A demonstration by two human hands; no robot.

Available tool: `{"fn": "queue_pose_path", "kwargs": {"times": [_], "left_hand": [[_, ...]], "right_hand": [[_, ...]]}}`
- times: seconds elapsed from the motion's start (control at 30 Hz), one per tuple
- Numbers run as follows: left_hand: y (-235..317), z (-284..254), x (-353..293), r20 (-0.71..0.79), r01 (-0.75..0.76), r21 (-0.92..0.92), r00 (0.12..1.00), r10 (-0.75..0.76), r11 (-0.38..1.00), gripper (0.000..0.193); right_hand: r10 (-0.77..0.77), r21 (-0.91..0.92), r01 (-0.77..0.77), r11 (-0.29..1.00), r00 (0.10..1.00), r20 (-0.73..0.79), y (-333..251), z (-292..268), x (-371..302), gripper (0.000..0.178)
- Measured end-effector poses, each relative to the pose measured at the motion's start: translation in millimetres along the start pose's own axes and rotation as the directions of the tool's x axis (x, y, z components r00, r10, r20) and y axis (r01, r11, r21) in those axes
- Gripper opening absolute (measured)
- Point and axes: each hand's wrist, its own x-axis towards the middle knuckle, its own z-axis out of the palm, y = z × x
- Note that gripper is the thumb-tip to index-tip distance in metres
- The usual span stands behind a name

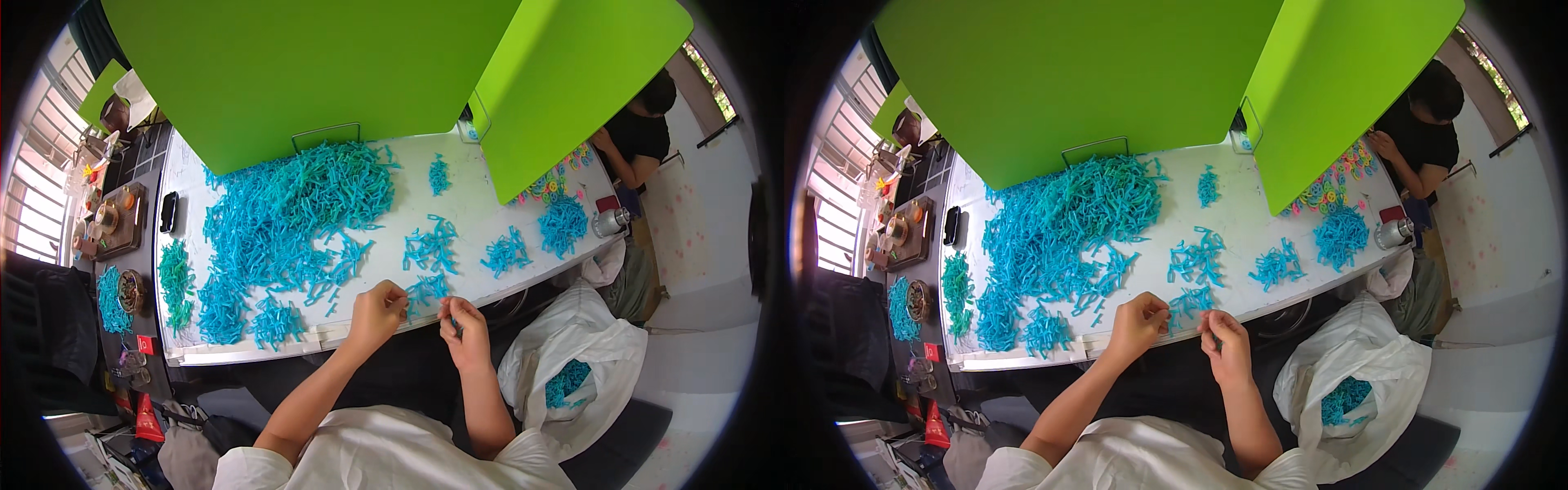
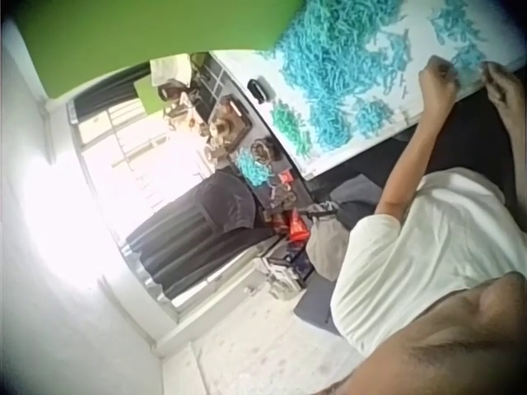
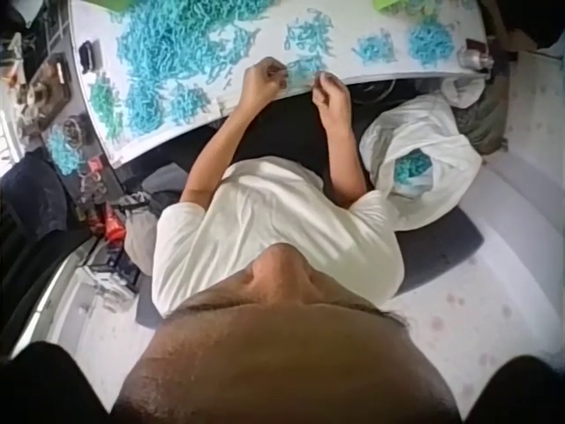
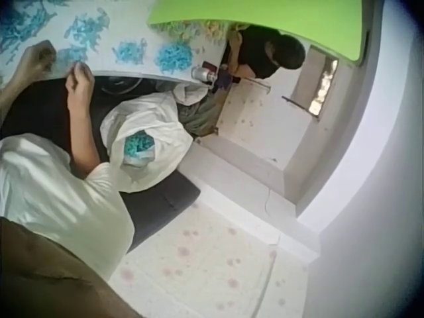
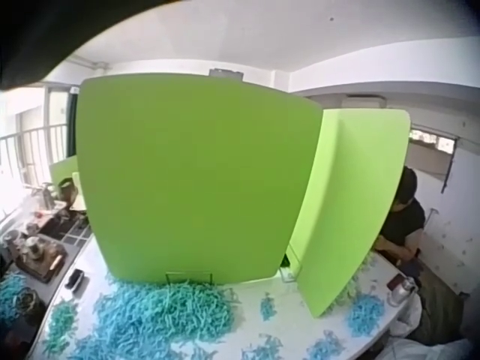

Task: Assembling small blue decorative items by stuffing shredded paper into blue plastic parts.

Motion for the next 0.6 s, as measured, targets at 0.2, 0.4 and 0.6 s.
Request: {"fn": "queue_pose_path", "kwargs": {"times": [0.2, 0.4, 0.6], "left_hand": [[20, 9, -3, -0.144, -0.322, 0.394, 0.903, 0.404, 0.861, 0.019], [53, -5, -27, -0.144, -0.342, 0.375, 0.897, 0.418, 0.862, 0.020], [54, -8, -31, 0.010, -0.487, 0.510, 0.828, 0.561, 0.709, 0.018]], "right_hand": [[0.140, 0.251, -0.167, 0.954, 0.983, 0.122, 6, 5, 3, 0.054], [0.132, 0.118, -0.149, 0.982, 0.981, 0.142, 10, 20, 0, 0.063], [0.138, 0.015, -0.144, 0.989, 0.971, 0.196, 17, 31, -3, 0.064]]}}
